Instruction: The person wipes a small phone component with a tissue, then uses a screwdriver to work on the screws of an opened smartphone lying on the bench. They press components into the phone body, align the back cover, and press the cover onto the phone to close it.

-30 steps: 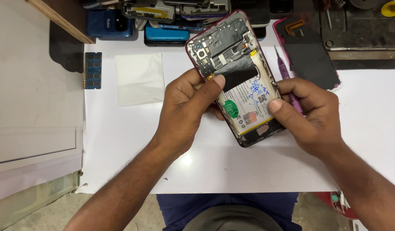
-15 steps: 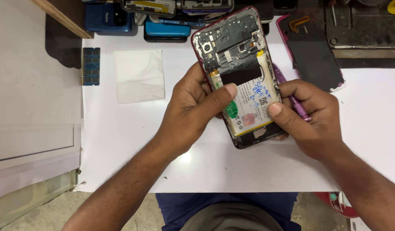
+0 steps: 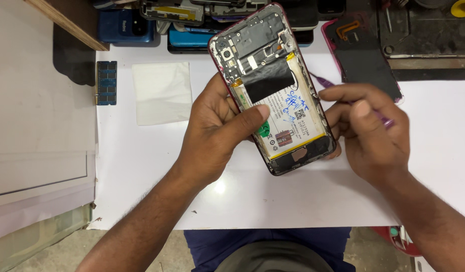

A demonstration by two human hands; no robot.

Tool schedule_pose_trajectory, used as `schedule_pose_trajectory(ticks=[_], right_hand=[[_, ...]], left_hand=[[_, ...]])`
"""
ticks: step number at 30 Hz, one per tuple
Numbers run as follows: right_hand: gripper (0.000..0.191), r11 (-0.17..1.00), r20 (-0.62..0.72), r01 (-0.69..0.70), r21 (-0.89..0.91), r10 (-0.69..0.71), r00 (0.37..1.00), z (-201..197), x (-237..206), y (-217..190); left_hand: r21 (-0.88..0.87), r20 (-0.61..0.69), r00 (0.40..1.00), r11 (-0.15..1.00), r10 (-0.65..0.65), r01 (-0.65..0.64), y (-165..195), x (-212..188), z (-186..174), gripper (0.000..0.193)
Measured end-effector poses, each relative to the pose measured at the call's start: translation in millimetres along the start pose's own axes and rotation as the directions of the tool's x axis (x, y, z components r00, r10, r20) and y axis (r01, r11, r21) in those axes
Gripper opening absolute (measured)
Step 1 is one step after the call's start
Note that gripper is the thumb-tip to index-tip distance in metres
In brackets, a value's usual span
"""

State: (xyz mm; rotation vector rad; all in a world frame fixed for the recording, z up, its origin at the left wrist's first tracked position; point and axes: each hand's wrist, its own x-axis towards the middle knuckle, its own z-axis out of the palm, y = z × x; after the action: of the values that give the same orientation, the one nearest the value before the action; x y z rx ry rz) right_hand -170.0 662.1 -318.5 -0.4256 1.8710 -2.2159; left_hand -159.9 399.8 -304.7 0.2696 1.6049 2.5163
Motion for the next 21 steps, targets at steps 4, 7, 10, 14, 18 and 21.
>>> schedule_pose_trajectory(ticks=[4,7,10,14,18,21], right_hand=[[0.058,0.996,-0.041,0.058,-0.065,-0.061,0.997,-5.0,1.6,-1.4],[0.065,0.990,-0.066,0.097,-0.099,-0.104,0.992,-6.5,2.9,-0.7],[0.067,0.987,-0.055,0.139,-0.086,-0.144,0.988,-6.0,3.5,0.5],[0.065,0.985,-0.043,0.132,-0.115,-0.138,0.989,-5.8,1.7,0.6],[0.055,0.979,-0.027,0.141,-0.146,-0.147,0.989,-6.0,1.7,2.1],[0.048,0.982,-0.031,0.143,-0.125,-0.148,0.988,-6.3,1.9,3.1]], left_hand=[[0.001,-0.015,1.000,1.000,0.006,-0.006,2.6,0.3,-1.0,0.044],[0.022,-0.023,1.000,1.000,-0.005,0.005,4.6,0.7,-1.8,0.044],[0.014,-0.035,0.999,1.000,-0.007,0.008,4.7,1.6,-1.7,0.044],[0.002,-0.046,0.999,1.000,-0.017,0.017,5.1,1.1,-2.5,0.044],[-0.011,-0.051,0.999,1.000,-0.017,0.017,5.0,0.8,-2.9,0.045],[-0.019,-0.047,0.999,1.000,-0.014,0.013,4.6,0.5,-2.8,0.044]])
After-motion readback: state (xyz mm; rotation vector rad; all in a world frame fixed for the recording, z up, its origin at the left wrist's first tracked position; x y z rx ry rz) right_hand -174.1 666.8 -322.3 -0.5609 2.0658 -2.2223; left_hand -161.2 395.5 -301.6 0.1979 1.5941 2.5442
